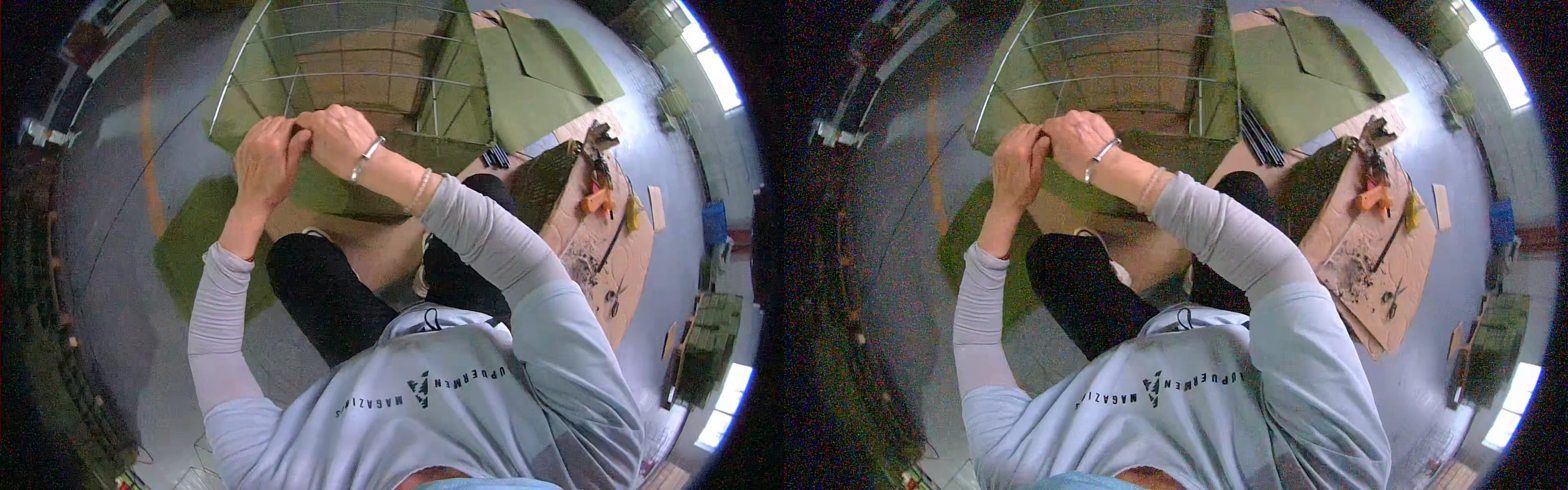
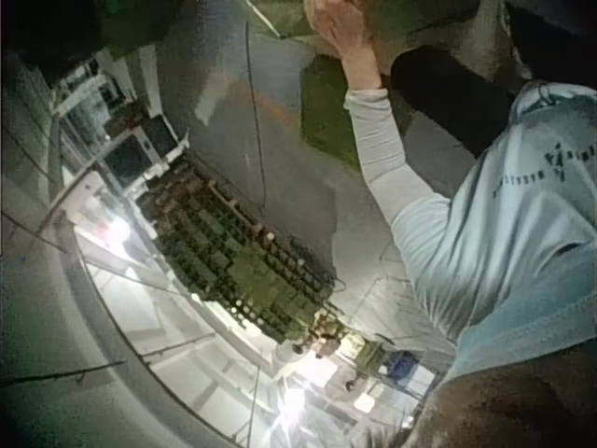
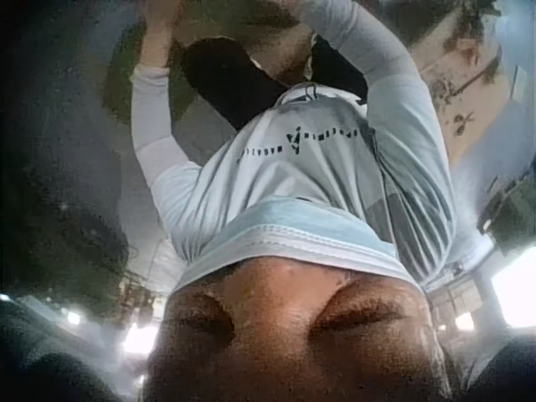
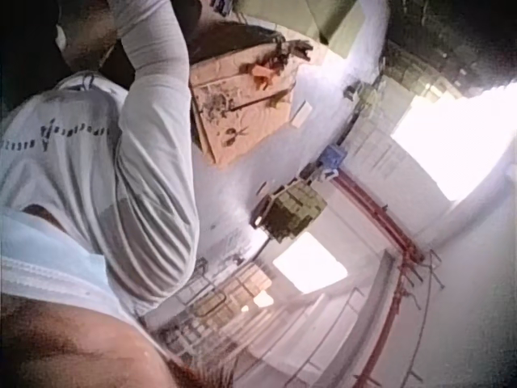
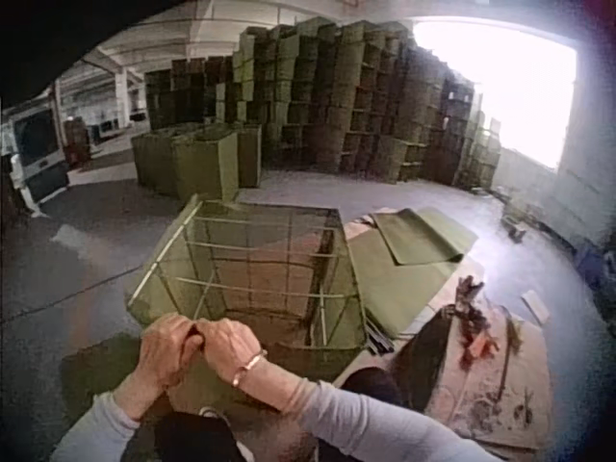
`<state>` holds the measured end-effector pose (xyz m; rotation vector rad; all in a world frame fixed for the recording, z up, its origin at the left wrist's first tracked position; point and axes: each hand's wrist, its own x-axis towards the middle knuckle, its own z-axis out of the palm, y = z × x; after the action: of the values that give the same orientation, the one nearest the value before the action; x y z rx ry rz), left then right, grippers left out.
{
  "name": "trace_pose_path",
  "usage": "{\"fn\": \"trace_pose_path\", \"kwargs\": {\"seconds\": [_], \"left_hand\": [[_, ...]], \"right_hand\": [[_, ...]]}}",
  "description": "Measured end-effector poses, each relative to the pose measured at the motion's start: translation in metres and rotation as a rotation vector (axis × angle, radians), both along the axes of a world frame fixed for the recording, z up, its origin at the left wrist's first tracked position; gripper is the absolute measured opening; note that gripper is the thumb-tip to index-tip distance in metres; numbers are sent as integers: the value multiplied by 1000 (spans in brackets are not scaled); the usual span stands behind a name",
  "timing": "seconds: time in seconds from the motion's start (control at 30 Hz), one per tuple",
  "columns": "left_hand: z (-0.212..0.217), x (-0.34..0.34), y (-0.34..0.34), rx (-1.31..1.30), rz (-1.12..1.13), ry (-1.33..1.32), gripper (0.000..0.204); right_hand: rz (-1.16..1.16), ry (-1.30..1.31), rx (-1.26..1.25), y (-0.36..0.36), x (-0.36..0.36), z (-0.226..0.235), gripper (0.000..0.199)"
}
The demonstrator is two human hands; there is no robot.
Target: Assemble a green fabric mesh container by inserting metal rods and securing them with hot glue.
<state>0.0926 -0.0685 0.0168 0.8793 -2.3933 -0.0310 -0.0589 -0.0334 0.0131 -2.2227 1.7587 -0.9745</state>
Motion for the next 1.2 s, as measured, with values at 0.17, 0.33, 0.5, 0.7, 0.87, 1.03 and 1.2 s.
{"fn": "trace_pose_path", "kwargs": {"seconds": [0.17, 0.33, 0.5, 0.7, 0.87, 1.03, 1.2], "left_hand": [[13, -11, -13, 212, 39, -147, 55], [7, -3, -39, 418, 90, -491, 73], [6, -14, -2, 58, -186, 154, 49], [4, -47, 27, -36, -225, -8, 33], [39, -75, 13, 412, -93, -622, 56], [9, -81, -29, 380, -342, -568, 70], [10, -73, 3, 226, -250, -9, 38]], "right_hand": [[28, -11, 163, -28, -17, 2, 21], [26, -296, 130, -2, -43, 26, 21], [-27, -9, -180, 69, -77, 1, 18], [-12, 89, 74, 62, -79, 7, 15], [91, -122, 281, 42, -100, 15, 19], [223, -177, 523, 19, -116, 21, 25], [-59, -106, -166, 62, -92, 15, 16]]}}
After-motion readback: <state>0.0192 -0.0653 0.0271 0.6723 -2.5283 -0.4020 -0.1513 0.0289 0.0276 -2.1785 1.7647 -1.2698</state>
